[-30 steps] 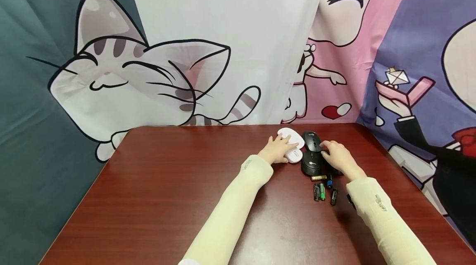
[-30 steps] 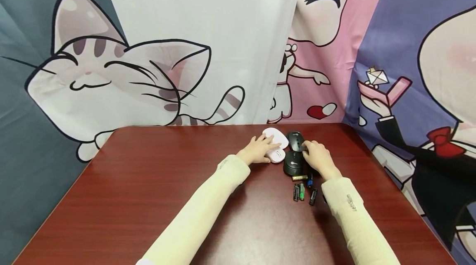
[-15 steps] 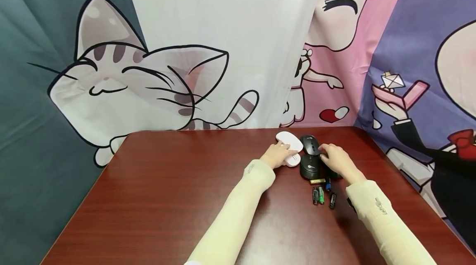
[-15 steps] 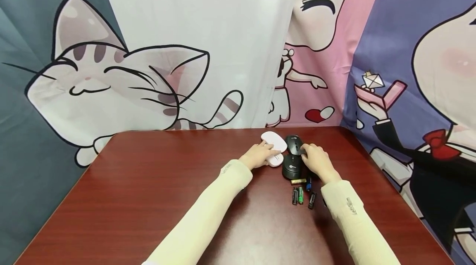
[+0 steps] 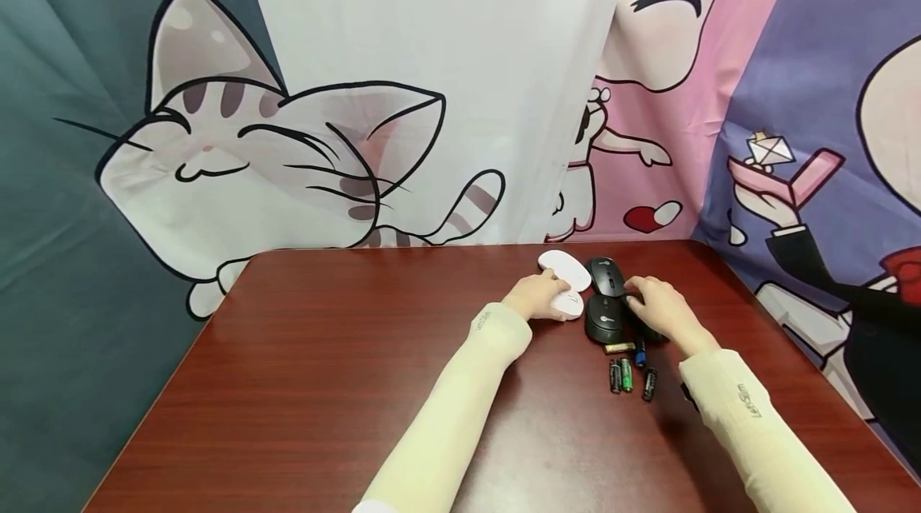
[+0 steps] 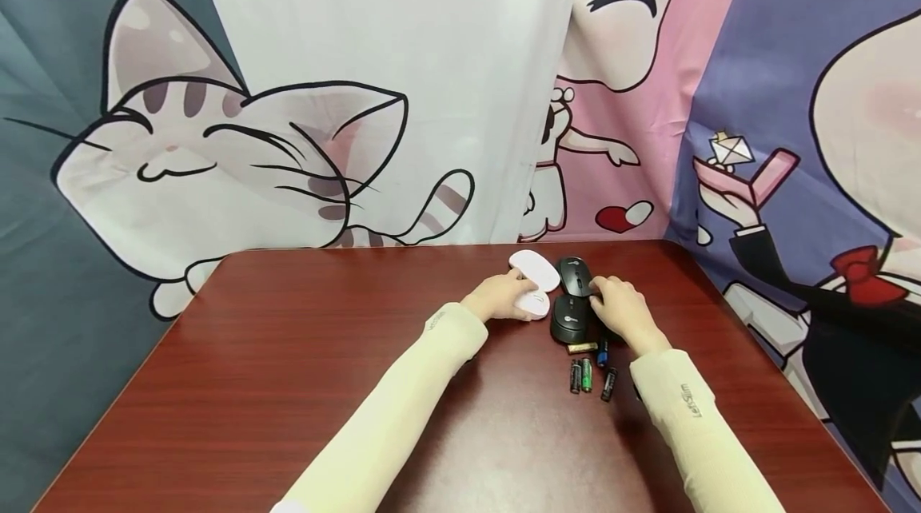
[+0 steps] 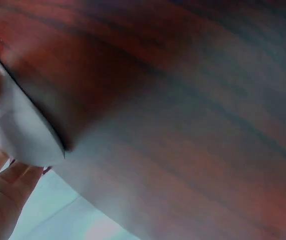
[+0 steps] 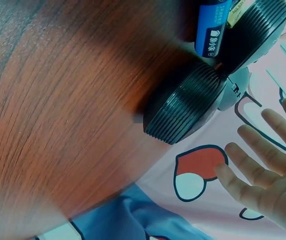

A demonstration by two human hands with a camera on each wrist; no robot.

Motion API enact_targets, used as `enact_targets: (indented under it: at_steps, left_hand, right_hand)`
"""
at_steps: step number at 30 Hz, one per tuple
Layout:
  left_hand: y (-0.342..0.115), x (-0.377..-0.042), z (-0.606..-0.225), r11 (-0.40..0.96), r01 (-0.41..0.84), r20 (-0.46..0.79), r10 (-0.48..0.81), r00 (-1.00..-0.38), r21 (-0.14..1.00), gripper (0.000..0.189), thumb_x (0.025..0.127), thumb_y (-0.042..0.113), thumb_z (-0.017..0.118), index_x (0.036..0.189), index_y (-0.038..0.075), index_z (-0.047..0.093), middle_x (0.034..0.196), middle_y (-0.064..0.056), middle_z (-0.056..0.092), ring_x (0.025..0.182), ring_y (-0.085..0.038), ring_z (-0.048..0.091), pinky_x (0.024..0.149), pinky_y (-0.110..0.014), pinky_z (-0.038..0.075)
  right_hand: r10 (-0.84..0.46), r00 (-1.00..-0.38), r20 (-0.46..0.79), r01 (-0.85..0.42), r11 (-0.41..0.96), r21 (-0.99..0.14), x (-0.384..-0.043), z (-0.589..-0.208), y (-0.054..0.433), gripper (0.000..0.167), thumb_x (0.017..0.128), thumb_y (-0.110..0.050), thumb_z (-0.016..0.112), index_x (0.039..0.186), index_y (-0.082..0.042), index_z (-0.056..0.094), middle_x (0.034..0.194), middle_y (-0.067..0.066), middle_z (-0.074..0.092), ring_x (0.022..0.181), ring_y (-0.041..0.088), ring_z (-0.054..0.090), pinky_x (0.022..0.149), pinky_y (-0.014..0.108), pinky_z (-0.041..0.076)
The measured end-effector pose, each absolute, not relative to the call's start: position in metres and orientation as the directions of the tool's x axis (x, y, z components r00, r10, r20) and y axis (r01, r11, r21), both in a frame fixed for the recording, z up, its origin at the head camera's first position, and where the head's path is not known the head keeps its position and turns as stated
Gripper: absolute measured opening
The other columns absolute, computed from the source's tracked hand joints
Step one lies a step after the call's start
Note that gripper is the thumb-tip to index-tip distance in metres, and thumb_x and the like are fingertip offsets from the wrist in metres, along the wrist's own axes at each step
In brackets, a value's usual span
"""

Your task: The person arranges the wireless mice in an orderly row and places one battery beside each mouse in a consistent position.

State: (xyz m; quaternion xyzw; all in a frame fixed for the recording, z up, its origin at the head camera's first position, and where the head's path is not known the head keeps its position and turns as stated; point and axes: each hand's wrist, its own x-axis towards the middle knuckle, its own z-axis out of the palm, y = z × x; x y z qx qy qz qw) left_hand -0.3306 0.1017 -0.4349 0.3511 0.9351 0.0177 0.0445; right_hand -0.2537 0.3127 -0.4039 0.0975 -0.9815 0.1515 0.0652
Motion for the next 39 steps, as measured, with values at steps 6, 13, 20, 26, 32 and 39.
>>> enact_targets:
  at_steps: [6,13,20,26,32,39]
  left_hand:
    - [0.099,-0.332,-0.429,0.739,0.673,-0.104,0.672,-0.733,0.037,0.055,0.084,0.052,0.061,0.135,0.033,0.051,0.134,0.008,0.055,0.119,-0.011,0.055,0.095,-0.029,0.045]
    - [0.096,-0.334,-0.431,0.707,0.707,-0.102,0.705,-0.702,0.016,0.053,0.086,0.049,0.061,0.135,0.033,0.051,0.130,0.005,0.057,0.118,-0.011,0.055,0.094,-0.029,0.046]
    - [0.093,-0.334,-0.430,0.664,0.747,-0.101,0.742,-0.662,-0.016,0.060,0.081,0.059,0.062,0.135,0.035,0.050,0.129,0.000,0.053,0.108,-0.015,0.059,0.089,-0.030,0.048]
    - [0.092,-0.333,-0.427,0.604,0.797,-0.116,0.790,-0.602,-0.014,0.058,0.080,0.045,0.070,0.134,0.038,0.051,0.121,0.000,0.054,0.102,-0.014,0.059,0.088,-0.028,0.047]
    - [0.091,-0.332,-0.431,0.652,0.758,-0.098,0.756,-0.648,0.011,0.058,0.081,0.046,0.070,0.135,0.034,0.051,0.122,0.001,0.061,0.108,-0.014,0.059,0.090,-0.028,0.047]
    - [0.094,-0.329,-0.434,0.713,0.700,-0.065,0.701,-0.710,0.040,0.055,0.080,0.040,0.070,0.133,0.035,0.053,0.123,0.003,0.061,0.109,-0.014,0.058,0.085,-0.029,0.048]
  right_hand:
    - [-0.174,-0.972,0.159,-0.214,0.934,-0.285,-0.252,-0.402,0.312,0.028,0.087,-0.008,0.057,0.109,0.008,0.061,0.107,0.030,0.061,0.099,0.047,0.058,0.082,0.060,0.044]
    - [-0.161,-0.975,0.152,-0.200,0.937,-0.286,-0.250,-0.404,0.312,0.027,0.088,-0.008,0.057,0.109,0.008,0.061,0.107,0.030,0.061,0.098,0.047,0.058,0.082,0.060,0.044]
    - [-0.164,-0.974,0.153,-0.203,0.935,-0.289,-0.250,-0.402,0.311,0.027,0.088,-0.008,0.057,0.109,0.008,0.061,0.106,0.030,0.061,0.098,0.047,0.058,0.082,0.060,0.044]
    - [-0.167,-0.973,0.158,-0.207,0.935,-0.288,-0.252,-0.402,0.310,0.027,0.087,-0.008,0.057,0.108,0.008,0.061,0.105,0.030,0.061,0.098,0.047,0.058,0.083,0.060,0.044]
    - [-0.170,-0.971,0.166,-0.212,0.935,-0.283,-0.252,-0.404,0.309,0.026,0.087,-0.008,0.057,0.107,0.008,0.061,0.104,0.030,0.062,0.097,0.047,0.058,0.083,0.059,0.044]
    - [-0.171,-0.968,0.184,-0.219,0.933,-0.285,-0.251,-0.403,0.307,0.025,0.086,-0.006,0.058,0.106,0.009,0.061,0.103,0.031,0.062,0.096,0.047,0.058,0.082,0.058,0.044]
